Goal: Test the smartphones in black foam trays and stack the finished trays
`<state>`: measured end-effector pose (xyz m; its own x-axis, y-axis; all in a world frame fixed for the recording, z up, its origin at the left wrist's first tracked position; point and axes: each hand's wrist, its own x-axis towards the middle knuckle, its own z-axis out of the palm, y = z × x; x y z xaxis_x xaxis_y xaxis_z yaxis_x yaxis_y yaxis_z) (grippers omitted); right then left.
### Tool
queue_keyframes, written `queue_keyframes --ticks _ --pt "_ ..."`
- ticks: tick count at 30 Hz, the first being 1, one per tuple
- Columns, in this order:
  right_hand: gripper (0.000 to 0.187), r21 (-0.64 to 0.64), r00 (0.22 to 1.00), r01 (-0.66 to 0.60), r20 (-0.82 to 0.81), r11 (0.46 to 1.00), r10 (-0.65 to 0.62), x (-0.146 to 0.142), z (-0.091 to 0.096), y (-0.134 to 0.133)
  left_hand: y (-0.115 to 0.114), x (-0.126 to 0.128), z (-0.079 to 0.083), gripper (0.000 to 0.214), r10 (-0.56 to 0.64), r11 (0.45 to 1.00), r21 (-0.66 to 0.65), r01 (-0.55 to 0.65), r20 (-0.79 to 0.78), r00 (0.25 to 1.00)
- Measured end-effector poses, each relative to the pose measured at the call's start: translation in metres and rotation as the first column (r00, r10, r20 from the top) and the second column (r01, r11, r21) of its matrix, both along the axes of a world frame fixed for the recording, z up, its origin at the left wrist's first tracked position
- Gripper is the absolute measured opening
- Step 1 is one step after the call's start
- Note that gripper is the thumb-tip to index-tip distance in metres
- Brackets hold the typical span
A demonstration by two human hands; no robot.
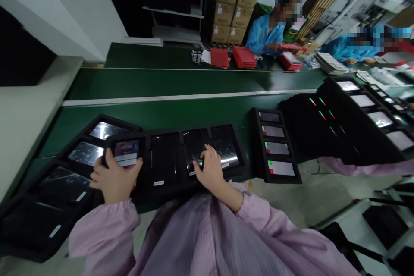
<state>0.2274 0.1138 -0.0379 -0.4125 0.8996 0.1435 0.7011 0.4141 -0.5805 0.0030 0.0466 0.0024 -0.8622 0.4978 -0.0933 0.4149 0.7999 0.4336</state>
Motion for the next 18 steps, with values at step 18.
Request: queue_keyframes --ticks 18 --pt "0.015 0.157 0.969 0.24 0.023 0.958 -0.246 0.082 0.001 0.043 -0.035 -0.045 -0.004 0.1 0.086 0.995 0.034 -0.092 0.164 0.983"
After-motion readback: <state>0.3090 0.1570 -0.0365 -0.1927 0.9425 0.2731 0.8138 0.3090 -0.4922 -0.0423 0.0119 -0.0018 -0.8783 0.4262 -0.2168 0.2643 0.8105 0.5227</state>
